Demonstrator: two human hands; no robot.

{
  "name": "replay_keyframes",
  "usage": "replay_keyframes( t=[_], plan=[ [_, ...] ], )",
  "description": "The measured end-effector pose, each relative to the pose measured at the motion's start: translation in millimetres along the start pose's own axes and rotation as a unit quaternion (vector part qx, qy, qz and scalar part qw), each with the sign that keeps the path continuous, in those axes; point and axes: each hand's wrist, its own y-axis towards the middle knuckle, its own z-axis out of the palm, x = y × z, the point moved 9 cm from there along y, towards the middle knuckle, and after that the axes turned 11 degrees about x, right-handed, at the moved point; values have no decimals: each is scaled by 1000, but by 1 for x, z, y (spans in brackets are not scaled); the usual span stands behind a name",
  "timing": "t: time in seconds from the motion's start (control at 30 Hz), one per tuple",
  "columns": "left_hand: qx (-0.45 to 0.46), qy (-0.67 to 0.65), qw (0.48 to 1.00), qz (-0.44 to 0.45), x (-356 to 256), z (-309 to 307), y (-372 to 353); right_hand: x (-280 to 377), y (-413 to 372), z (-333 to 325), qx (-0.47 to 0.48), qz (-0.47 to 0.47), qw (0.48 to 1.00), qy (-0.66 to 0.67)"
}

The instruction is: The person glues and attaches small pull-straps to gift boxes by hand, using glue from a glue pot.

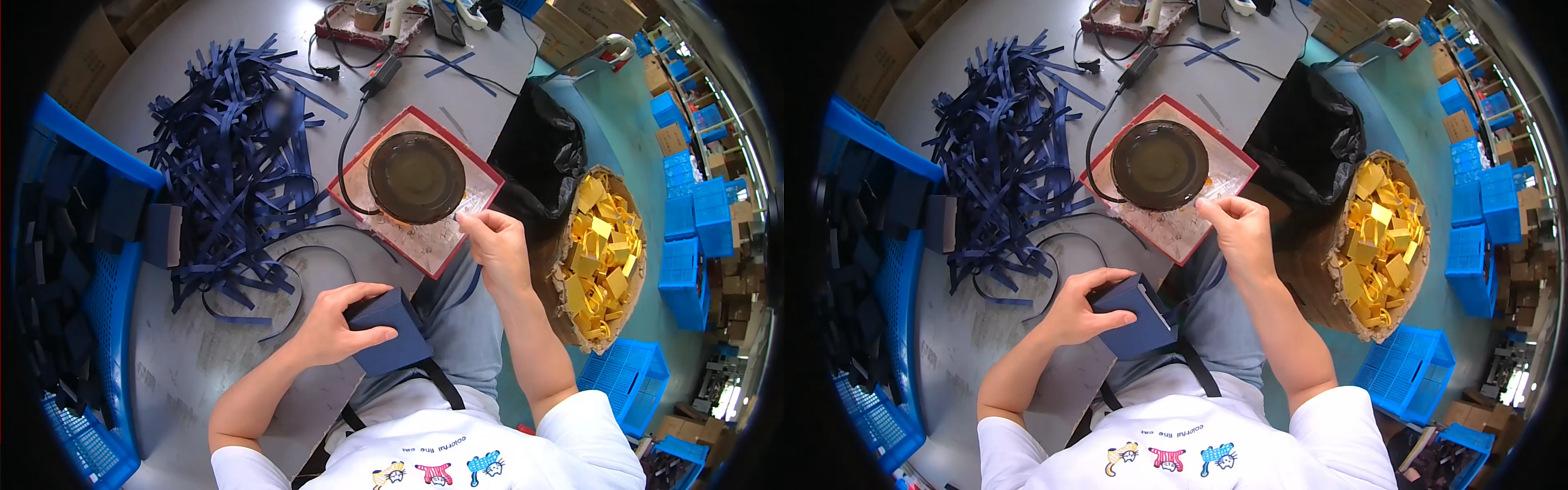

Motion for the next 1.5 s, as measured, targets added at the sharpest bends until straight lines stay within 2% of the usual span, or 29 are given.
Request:
replay_keyframes(
  t=[0.07,0.13,0.17,0.27,0.33,0.37,0.47,0.53,0.67,0.93,1.1,1.17,1.27,1.33,1.37,1.4,1.43,1.47,1.5],
  plan=[
    [0,-2,1000,4,-1,0,-1,2,-8,-6,4,11,1000,15],
    [14,-80,997,-12,3,2,-3,2,-16,1,65,28,994,81],
    [13,-78,997,-13,0,1,-4,5,-22,6,85,36,992,81],
    [31,-133,990,-17,-11,2,-7,19,-39,25,164,54,985,12],
    [49,-154,987,-2,-19,4,-10,33,-51,40,214,8,973,-85],
    [50,-150,987,-5,-21,4,-12,38,-58,49,237,43,966,-98],
    [51,-149,987,24,-35,4,-16,57,-75,75,331,35,926,-177],
    [47,-143,988,40,-42,4,-19,59,-81,84,356,10,911,-207],
    [60,-96,991,75,-55,5,-21,64,-83,94,350,-53,899,-257],
    [61,-89,990,88,-60,6,-22,60,-81,99,352,-54,872,-336],
    [48,-75,993,83,-60,6,-22,61,-80,99,332,-79,861,-376],
    [35,-72,994,78,-58,6,-23,64,-80,100,309,-127,851,-405],
    [30,-51,997,51,-44,7,-20,52,-75,96,295,-98,843,-440],
    [35,-186,982,29,-30,9,-18,71,-69,89,289,-177,861,-379],
    [35,-183,982,30,-29,7,-19,87,-68,77,223,-238,867,-377],
    [25,-170,985,34,-29,4,-18,104,-72,58,106,-323,872,-352],
    [14,-156,987,37,-29,1,-18,106,-75,40,68,-304,899,-308],
    [13,-155,987,38,-28,2,-18,98,-80,25,37,-246,923,-293],
    [-6,-150,988,40,-27,-1,-18,91,-86,27,64,-205,940,-264]
  ],
)
